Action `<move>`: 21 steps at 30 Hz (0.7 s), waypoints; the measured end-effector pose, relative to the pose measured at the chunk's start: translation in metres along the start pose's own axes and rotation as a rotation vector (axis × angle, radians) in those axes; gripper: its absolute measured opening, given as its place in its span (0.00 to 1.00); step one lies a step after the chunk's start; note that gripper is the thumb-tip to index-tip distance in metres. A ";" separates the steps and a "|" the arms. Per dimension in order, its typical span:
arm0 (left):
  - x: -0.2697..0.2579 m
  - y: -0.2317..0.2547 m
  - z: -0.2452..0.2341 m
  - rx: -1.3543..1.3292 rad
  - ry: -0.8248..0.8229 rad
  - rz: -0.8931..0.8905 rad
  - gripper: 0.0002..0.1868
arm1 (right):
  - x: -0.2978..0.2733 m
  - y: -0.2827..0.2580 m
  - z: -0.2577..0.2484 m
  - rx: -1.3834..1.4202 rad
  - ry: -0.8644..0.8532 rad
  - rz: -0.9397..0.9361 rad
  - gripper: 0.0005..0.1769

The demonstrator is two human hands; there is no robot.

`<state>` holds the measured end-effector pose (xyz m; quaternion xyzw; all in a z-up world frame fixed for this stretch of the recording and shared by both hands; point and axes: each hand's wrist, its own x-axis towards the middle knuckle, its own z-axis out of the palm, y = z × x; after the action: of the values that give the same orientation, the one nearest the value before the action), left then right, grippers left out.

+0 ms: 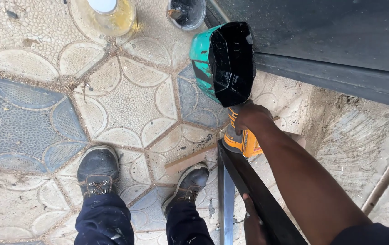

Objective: Using a power orbital sander to smooth and prepare the surface of a metal frame.

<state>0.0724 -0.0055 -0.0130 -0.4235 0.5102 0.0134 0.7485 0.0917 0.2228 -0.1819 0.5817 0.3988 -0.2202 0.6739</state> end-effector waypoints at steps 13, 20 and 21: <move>0.012 -0.008 0.001 -0.085 -0.032 0.020 0.42 | -0.009 -0.007 -0.005 -0.089 -0.015 -0.075 0.44; 0.062 -0.031 0.008 -0.251 0.012 -0.002 0.39 | -0.029 0.027 -0.006 0.031 -0.062 -0.060 0.63; 0.058 -0.031 0.007 -0.249 0.015 -0.006 0.39 | -0.039 0.028 -0.004 0.032 -0.067 -0.059 0.63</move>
<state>0.1194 -0.0448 -0.0380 -0.5146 0.5090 0.0712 0.6863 0.0889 0.2264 -0.1341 0.5728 0.3891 -0.2657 0.6707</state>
